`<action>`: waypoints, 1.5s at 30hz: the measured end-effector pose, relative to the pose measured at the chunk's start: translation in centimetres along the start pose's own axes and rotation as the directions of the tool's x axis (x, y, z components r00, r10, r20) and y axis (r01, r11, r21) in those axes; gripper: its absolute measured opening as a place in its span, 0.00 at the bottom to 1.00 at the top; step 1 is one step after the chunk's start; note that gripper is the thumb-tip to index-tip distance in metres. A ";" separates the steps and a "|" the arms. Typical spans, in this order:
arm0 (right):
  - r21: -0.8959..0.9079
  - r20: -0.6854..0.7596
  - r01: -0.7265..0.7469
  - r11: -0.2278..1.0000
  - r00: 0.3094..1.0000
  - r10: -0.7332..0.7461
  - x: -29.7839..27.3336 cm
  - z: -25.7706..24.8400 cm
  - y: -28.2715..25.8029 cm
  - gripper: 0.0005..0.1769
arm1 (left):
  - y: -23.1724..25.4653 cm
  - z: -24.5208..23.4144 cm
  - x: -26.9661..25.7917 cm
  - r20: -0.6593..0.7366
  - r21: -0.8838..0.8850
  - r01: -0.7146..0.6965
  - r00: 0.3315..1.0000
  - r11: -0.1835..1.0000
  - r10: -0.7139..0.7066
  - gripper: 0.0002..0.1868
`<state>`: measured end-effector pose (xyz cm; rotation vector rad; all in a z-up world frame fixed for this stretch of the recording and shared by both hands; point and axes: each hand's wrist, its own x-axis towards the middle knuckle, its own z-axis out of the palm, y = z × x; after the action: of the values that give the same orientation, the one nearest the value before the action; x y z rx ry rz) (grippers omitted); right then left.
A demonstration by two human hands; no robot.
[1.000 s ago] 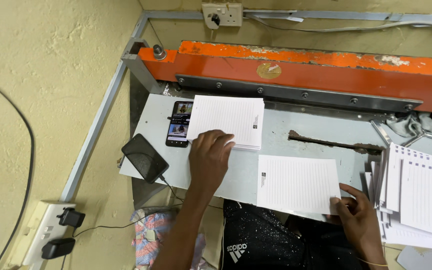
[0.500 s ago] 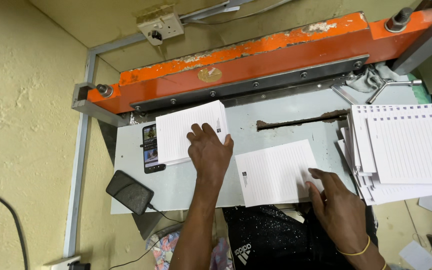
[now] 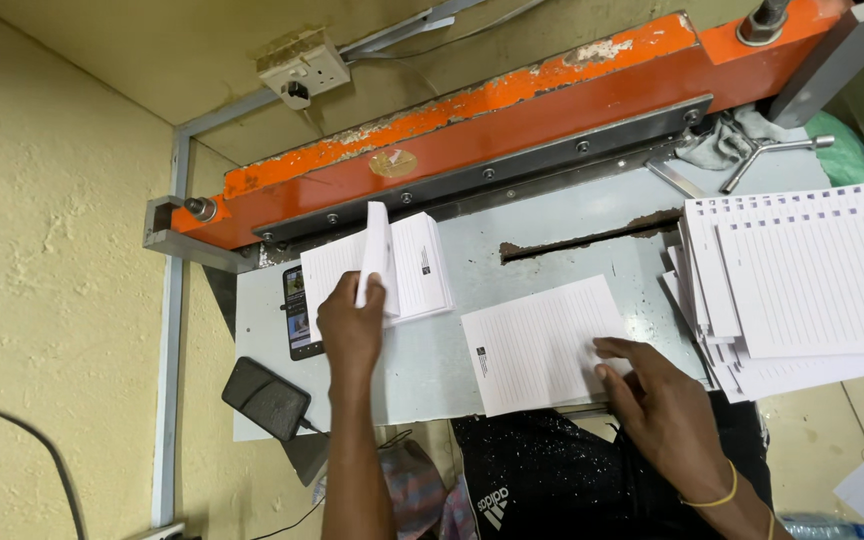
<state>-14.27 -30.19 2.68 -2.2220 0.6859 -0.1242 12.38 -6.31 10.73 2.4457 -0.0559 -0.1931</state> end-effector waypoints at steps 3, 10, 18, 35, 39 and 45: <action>0.023 0.042 0.134 0.991 0.990 -0.135 1.0 0.9 -2.6 0.24 | -0.3 5.4 0.1 -0.066 0.392 -0.256 0.950 0.883 0.305 0.17; 0.148 0.083 0.180 0.972 0.978 -0.194 0.2 2.8 -4.1 0.20 | 0.0 10.8 -0.2 -0.065 0.973 -0.035 0.906 0.228 0.418 0.35; 0.150 0.097 0.130 0.980 0.985 -0.145 -0.4 1.9 -2.3 0.22 | -1.8 4.7 1.8 -0.139 0.229 -0.273 0.941 0.934 0.309 0.26; 0.258 0.344 -0.015 0.966 0.936 -0.078 12.7 14.3 -11.1 0.36 | 3.9 -0.7 -1.3 0.048 0.011 -0.086 0.995 0.996 0.085 0.25; 0.355 0.330 -0.024 0.934 0.938 -0.102 10.9 12.3 -14.7 0.37 | 3.7 -1.0 -1.2 0.059 -0.028 -0.068 0.996 0.997 0.069 0.26; 0.270 0.193 0.150 0.951 0.959 -0.206 8.7 12.6 -17.2 0.42 | 3.1 -1.3 -1.0 0.083 -0.124 -0.057 0.994 0.991 0.068 0.26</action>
<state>4.41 -16.90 5.33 -2.0090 0.3264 -0.0522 11.60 -7.76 13.79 2.3096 -0.1550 -0.2678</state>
